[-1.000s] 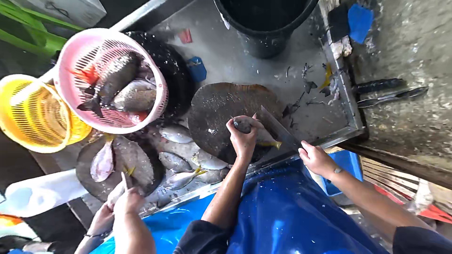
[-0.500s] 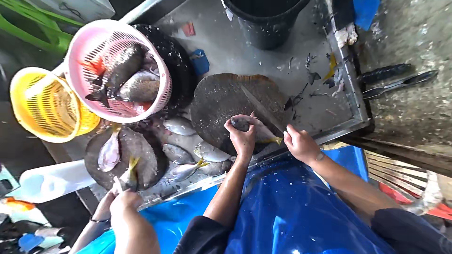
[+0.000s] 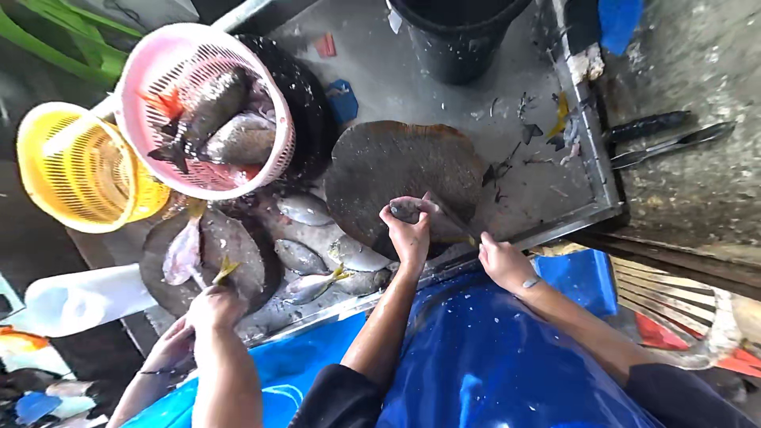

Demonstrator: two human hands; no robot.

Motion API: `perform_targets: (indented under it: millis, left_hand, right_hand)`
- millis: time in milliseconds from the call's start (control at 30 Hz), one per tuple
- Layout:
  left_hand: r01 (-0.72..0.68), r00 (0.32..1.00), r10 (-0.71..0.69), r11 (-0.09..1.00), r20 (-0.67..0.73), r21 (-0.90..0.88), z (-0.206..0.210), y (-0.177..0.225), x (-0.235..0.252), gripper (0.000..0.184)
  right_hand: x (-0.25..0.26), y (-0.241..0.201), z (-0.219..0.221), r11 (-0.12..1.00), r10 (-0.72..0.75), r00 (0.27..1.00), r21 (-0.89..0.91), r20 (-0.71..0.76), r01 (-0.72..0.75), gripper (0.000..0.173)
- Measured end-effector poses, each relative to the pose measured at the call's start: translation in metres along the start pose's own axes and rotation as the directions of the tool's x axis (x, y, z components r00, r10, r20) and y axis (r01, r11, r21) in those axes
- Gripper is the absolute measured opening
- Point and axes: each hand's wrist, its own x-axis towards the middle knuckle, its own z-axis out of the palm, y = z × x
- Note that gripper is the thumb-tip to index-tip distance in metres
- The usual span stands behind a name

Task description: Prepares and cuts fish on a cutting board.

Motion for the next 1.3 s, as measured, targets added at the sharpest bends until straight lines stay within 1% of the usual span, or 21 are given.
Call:
perform_targets:
  millis: [33,100,200,267,300,333,400,433,567,667,733,833,900,967,1000,1033,1067,1100,1133,1233,1300]
  left_hand:
    - [-0.002,0.999,0.002,1.0,0.033,0.015,-0.005,-0.004,-0.004,0.078]
    - [-0.002,0.995,-0.002,0.999,0.098,0.042,-0.013,-0.012,-0.004,0.079]
    - [0.079,0.979,-0.106,0.985,0.175,0.152,-0.024,-0.006,0.004,0.082]
    - [0.11,0.966,-0.148,0.977,0.213,0.182,-0.027,-0.004,0.01,0.084]
    - [0.124,0.961,-0.166,0.974,0.221,0.189,-0.028,-0.005,0.011,0.085]
    - [0.134,0.958,-0.177,0.972,0.227,0.194,-0.029,-0.004,0.012,0.085]
    - [0.148,0.952,-0.198,0.964,0.231,0.219,-0.03,-0.003,0.013,0.084]
    - [0.16,0.95,-0.21,0.963,0.23,0.217,-0.03,-0.003,0.014,0.084]
    - [0.212,0.948,-0.229,0.973,0.222,0.095,-0.028,-0.015,0.021,0.083]
    - [0.191,0.951,-0.203,0.979,0.232,0.074,-0.026,-0.016,0.024,0.081]
    - [0.169,0.948,-0.196,0.978,0.249,0.125,-0.027,-0.008,0.024,0.082]
    - [0.148,0.95,-0.192,0.971,0.248,0.185,-0.029,-0.003,0.018,0.082]
    - [0.147,0.953,-0.189,0.971,0.235,0.188,-0.028,-0.002,0.018,0.082]
    - [0.162,0.952,-0.199,0.972,0.233,0.168,-0.026,-0.001,0.019,0.083]
    - [0.17,0.951,-0.205,0.972,0.232,0.164,-0.027,-0.003,0.018,0.082]
    - [0.173,0.951,-0.208,0.971,0.23,0.164,-0.027,-0.004,0.018,0.082]
    - [0.166,0.952,-0.203,0.971,0.231,0.17,-0.027,-0.004,0.018,0.081]
    - [0.159,0.952,-0.197,0.972,0.232,0.175,-0.026,-0.004,0.018,0.081]
    - [0.157,0.951,-0.197,0.972,0.237,0.176,-0.026,-0.003,0.019,0.083]
    - [0.177,0.934,-0.203,0.978,0.293,0.113,-0.033,-0.006,0.017,0.084]
    - [0.207,0.906,-0.177,0.978,0.384,-0.038,-0.038,-0.002,0.014,0.069]
  right_hand:
    - [0.002,0.003,0.003,0.999,0.042,0.995,-0.013,0.086,-0.041,0.035]
    - [0.006,-0.001,-0.009,0.999,0.03,0.994,-0.018,0.1,-0.029,0.032]
    - [0.003,-0.027,-0.028,0.991,-0.125,0.985,0.03,-0.121,0.13,0.024]
    - [0.014,-0.041,-0.031,0.955,-0.275,0.919,0.029,-0.283,0.295,0.025]
    - [0.02,-0.043,-0.026,0.943,-0.316,0.903,0.013,-0.291,0.334,0.026]
    - [0.028,-0.04,-0.018,0.949,-0.309,0.922,-0.015,-0.235,0.314,0.028]
    - [0.039,-0.032,-0.005,0.987,-0.143,0.99,-0.076,-0.008,0.142,0.028]
    - [0.04,-0.028,-0.003,0.991,-0.103,0.994,-0.081,0.032,0.105,0.027]
    - [0.014,-0.022,-0.013,0.99,-0.141,0.99,0.023,0.023,0.14,0.026]
    - [0.019,-0.021,-0.009,0.995,-0.071,0.988,-0.065,0.138,0.081,0.031]
    - [0.032,-0.027,-0.007,0.993,-0.037,0.993,-0.112,0.115,0.05,0.036]
    - [0.046,-0.04,-0.008,0.994,-0.071,0.997,-0.079,0.019,0.072,0.03]
    - [0.04,-0.048,-0.015,0.989,-0.147,0.984,-0.044,-0.096,0.144,0.025]
    - [0.03,-0.049,-0.017,0.962,-0.271,0.931,-0.036,-0.244,0.271,0.023]
    - [0.027,-0.045,-0.011,0.951,-0.303,0.913,-0.03,-0.272,0.307,0.026]
    - [0.027,-0.039,-0.003,0.962,-0.272,0.938,-0.025,-0.216,0.273,0.027]
    - [0.029,-0.032,0.003,0.982,-0.187,0.978,-0.02,-0.096,0.186,0.027]
    - [0.031,-0.025,0.007,0.993,-0.117,0.993,-0.015,-0.005,0.117,0.026]
    - [0.031,-0.021,0.005,0.996,-0.084,0.996,0.001,0.028,0.084,0.025]
    - [0.009,-0.02,-0.007,0.996,-0.06,0.998,0.073,0.003,0.06,0.032]
    - [0.003,-0.021,-0.019,0.991,-0.092,0.995,0.092,-0.04,0.095,0.031]
